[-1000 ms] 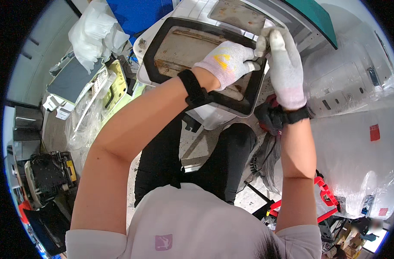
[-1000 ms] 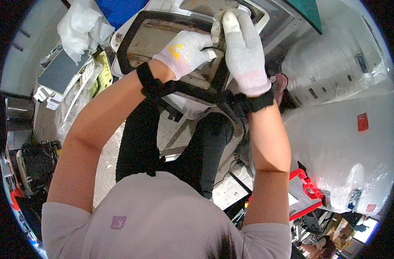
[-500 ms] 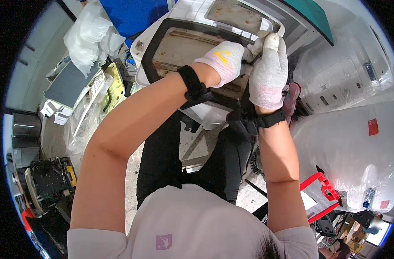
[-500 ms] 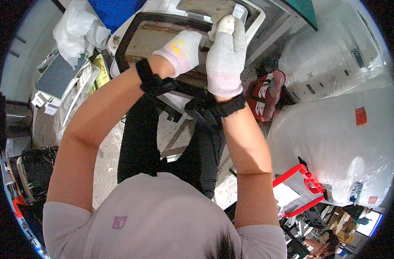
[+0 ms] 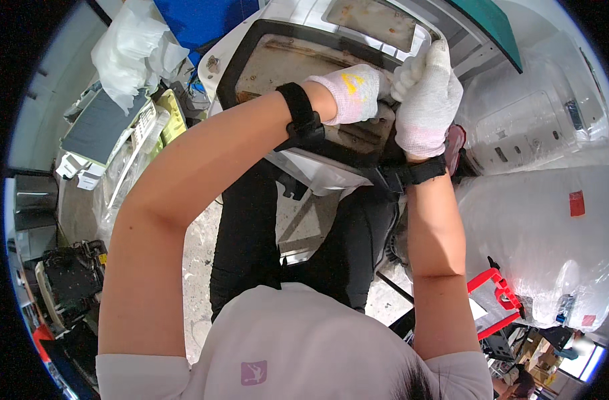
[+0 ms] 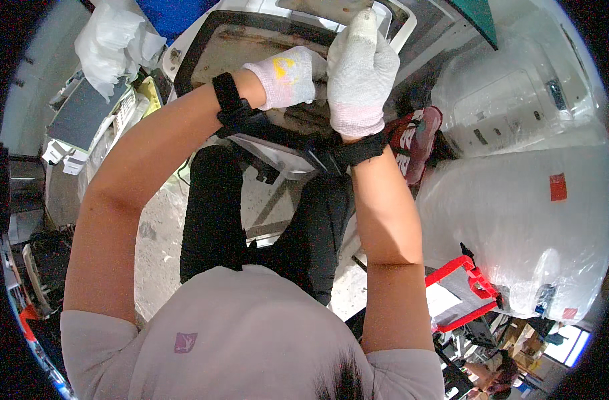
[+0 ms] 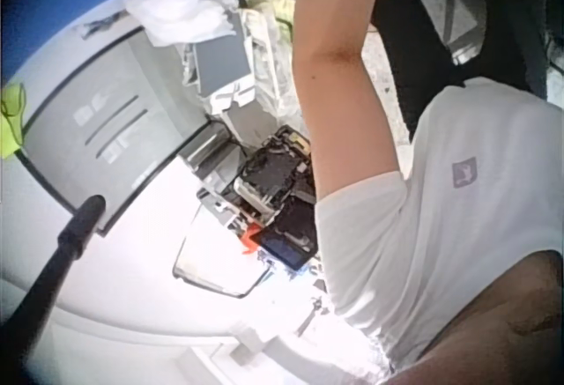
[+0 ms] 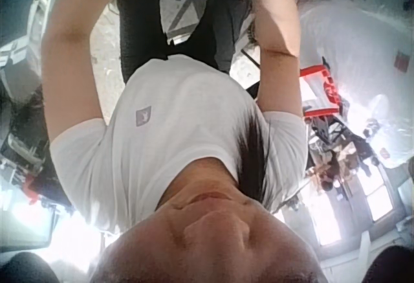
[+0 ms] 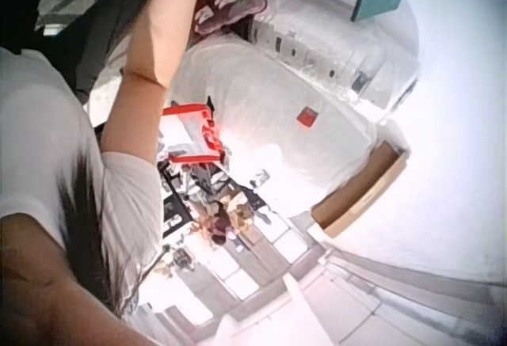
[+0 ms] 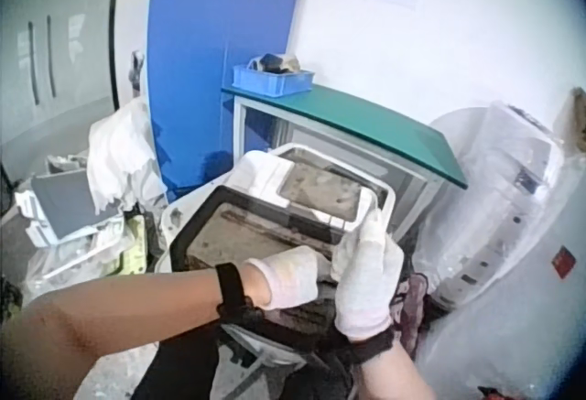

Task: The person is removing a metal tray and unscrewing components from a white plastic machine housing using a screwdriver.

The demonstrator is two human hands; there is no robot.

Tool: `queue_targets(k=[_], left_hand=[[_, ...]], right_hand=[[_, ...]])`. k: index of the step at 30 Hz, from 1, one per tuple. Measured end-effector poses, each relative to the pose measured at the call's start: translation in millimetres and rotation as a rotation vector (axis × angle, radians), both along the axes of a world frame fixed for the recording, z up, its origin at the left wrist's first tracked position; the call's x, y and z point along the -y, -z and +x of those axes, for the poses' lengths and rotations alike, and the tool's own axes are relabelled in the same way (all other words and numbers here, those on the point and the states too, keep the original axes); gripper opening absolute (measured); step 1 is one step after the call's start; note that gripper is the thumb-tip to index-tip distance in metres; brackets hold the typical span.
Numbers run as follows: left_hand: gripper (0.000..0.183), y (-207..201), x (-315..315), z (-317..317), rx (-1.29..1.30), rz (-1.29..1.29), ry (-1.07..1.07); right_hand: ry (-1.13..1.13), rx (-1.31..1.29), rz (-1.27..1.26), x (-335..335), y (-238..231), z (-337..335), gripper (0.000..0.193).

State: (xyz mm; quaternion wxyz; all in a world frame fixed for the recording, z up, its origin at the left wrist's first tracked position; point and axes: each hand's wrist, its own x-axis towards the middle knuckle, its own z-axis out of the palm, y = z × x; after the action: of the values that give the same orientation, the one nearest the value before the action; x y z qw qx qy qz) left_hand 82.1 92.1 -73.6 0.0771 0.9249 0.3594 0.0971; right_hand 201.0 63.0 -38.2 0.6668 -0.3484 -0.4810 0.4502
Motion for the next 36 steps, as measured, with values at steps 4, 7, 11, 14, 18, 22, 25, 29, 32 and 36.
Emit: queue_targets(k=[4,7,11,14,18,22,25,29,32,36], left_hand=[[0.028,-4.8,6.0,-0.7,0.158,-0.025,-0.013],[0.029,-5.7,10.2,2.6,0.167,-0.019,-0.037],[0.030,3.7,12.1,6.0,0.237,0.020,-0.024],[0.030,8.2,15.3,4.9,0.287,0.109,-0.025],[0.028,6.2,19.5,11.5,0.230,0.012,-0.131],[0.029,6.2,28.2,17.2,0.250,0.021,-0.229],[0.029,4.4,36.0,20.9,0.234,-0.021,-0.313],[0.029,0.4,40.6,20.2,0.236,-0.024,-0.333],[0.031,5.1,37.4,18.5,0.369,0.016,-0.311],[0.035,1.5,32.6,17.1,0.309,0.014,-0.304]], right_hand=[[-0.251,-0.030,-0.048,-3.1,-4.7,11.7,0.044],[-0.378,-0.086,-0.126,-12.7,-4.2,22.5,0.043],[-0.423,-0.137,-0.189,-10.1,-13.0,21.3,0.046],[-0.444,-0.120,-0.189,-11.4,-11.0,23.0,0.047],[-0.807,-0.126,-0.208,-30.7,-2.6,43.0,0.047],[-0.848,-0.161,-0.222,-41.5,-0.4,47.7,0.049],[-0.997,-0.150,-0.198,-46.4,2.7,49.6,0.050],[-0.922,-0.102,-0.208,-36.6,-1.6,40.9,0.052],[-0.803,0.025,-0.091,-24.5,-3.9,39.0,0.049],[-0.248,0.136,-0.017,9.1,-4.9,31.1,0.039]])
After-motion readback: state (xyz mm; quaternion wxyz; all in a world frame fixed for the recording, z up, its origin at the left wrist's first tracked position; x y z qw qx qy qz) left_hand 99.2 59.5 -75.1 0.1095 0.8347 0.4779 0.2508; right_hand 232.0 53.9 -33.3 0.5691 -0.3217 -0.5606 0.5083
